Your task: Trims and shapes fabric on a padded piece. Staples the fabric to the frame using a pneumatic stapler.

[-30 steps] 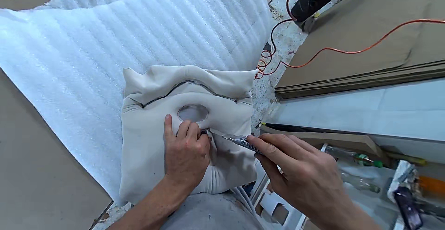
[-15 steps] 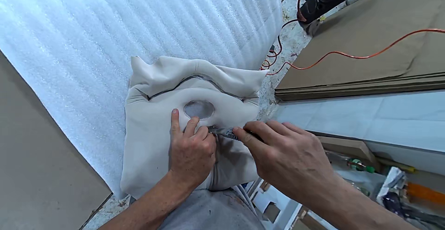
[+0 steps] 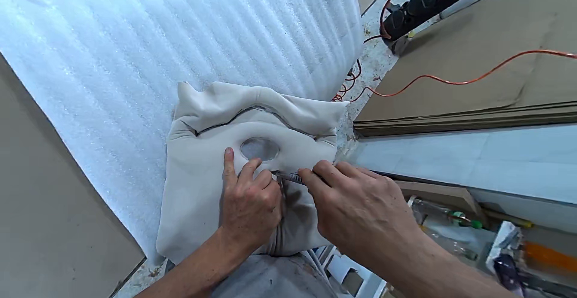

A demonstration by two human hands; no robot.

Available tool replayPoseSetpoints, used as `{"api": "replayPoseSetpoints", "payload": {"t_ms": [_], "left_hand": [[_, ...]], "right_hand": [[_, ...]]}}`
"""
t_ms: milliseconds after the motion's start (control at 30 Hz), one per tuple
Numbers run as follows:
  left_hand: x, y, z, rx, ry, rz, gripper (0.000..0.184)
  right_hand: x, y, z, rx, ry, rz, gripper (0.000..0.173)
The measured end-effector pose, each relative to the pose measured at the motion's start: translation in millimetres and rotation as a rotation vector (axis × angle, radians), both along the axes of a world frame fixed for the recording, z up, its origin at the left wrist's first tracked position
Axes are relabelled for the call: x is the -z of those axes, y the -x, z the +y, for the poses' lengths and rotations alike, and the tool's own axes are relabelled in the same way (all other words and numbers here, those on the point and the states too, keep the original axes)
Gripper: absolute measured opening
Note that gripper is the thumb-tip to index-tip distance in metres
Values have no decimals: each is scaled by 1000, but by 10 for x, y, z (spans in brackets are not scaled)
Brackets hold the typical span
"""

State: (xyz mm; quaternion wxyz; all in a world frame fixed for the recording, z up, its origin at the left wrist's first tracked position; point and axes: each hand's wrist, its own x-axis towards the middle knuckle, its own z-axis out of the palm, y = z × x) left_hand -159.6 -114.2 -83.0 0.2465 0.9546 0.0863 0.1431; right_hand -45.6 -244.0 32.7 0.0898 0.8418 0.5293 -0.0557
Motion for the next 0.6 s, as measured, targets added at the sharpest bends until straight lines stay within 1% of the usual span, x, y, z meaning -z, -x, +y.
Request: {"api": "replayPoseSetpoints", "payload": {"t_ms": [100, 200, 267, 300, 367, 500, 600], "left_hand": [[-28, -14, 24, 10, 6, 30, 29], [-148, -105, 93, 9, -20, 152, 26], [-196, -203, 166, 59, -54, 201, 27], [-199, -238, 200, 90, -64, 214, 29], [-155, -263, 254, 137, -68, 203, 28], [-124, -252, 264, 169, -91, 195, 22], [-133, -251, 266, 194, -84, 217, 17]], "right_hand": [[-145, -11, -82, 69, -24, 74, 20], [-386, 43, -351, 235, -102, 147, 30], [-455, 194, -500, 376, -133, 259, 34], [-419, 292, -547, 438, -172, 306, 35], [-220, 493, -596, 495, -277, 312, 38], [195, 726, -588, 475, -383, 200, 36], [321, 746, -564, 441, -380, 146, 37]]}}
